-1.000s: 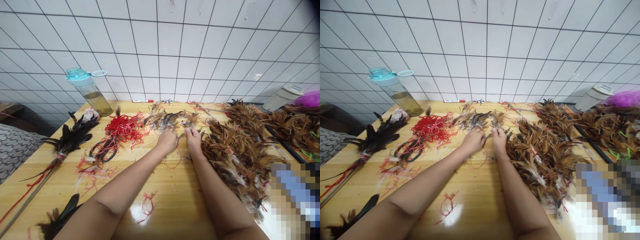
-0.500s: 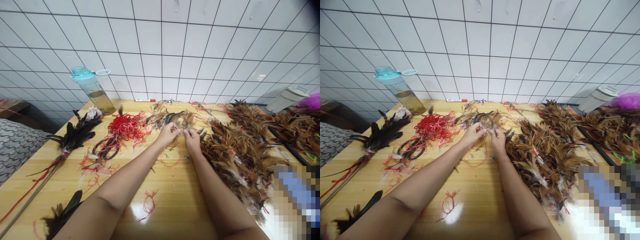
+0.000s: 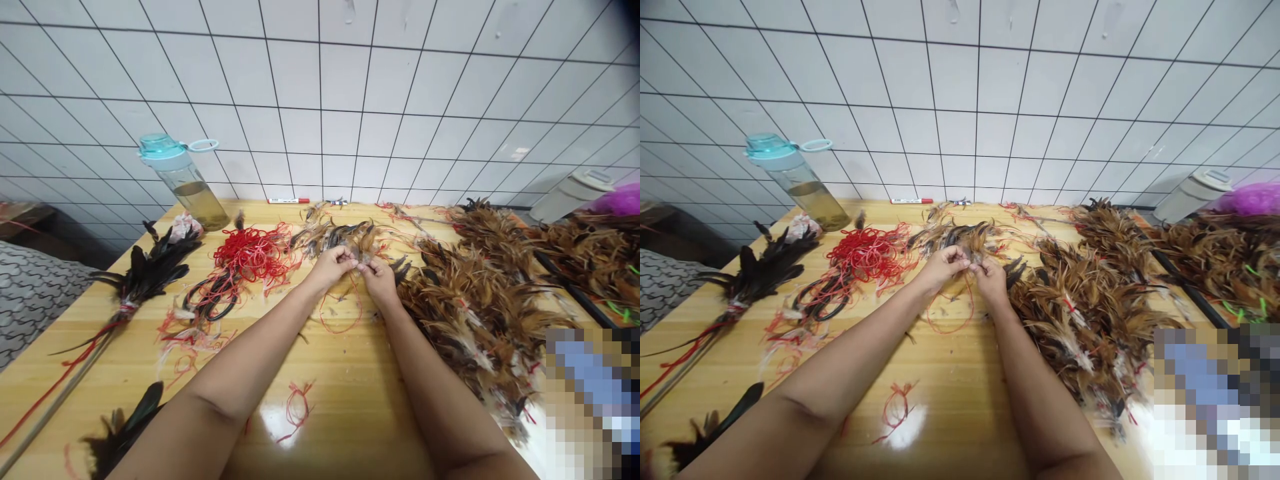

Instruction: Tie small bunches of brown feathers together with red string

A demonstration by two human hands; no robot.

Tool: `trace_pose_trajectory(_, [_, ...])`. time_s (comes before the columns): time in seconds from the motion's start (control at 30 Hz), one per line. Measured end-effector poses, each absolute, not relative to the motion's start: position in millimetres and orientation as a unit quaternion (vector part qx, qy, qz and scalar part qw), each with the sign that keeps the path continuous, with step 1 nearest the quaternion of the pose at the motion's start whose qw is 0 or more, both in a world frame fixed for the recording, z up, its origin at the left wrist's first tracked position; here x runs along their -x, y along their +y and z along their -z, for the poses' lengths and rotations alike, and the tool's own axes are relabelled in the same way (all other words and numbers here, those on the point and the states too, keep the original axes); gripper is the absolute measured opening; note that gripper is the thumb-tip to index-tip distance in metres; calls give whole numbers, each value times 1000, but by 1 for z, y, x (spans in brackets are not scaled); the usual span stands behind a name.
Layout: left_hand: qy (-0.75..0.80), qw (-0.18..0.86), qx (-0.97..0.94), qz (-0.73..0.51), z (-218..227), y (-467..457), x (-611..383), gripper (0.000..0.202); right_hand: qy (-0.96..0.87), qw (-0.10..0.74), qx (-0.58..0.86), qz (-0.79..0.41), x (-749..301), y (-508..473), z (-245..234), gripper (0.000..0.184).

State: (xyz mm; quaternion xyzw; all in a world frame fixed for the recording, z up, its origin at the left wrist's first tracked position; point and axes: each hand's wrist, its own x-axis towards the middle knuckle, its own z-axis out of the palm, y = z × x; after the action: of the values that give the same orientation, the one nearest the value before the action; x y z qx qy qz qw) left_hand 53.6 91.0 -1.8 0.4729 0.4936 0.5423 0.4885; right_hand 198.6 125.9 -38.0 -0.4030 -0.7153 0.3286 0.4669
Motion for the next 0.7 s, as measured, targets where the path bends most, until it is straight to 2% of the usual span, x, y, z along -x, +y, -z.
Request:
trace_pose_trajectory(0.27, [448, 575, -447, -519, 3, 92, -47, 37, -750, 439, 395, -298, -198, 123, 33, 20])
trace_pose_trajectory(0.7, [479, 533, -508, -479, 5, 92, -42, 37, -827, 344, 390, -212, -194, 119, 36, 20])
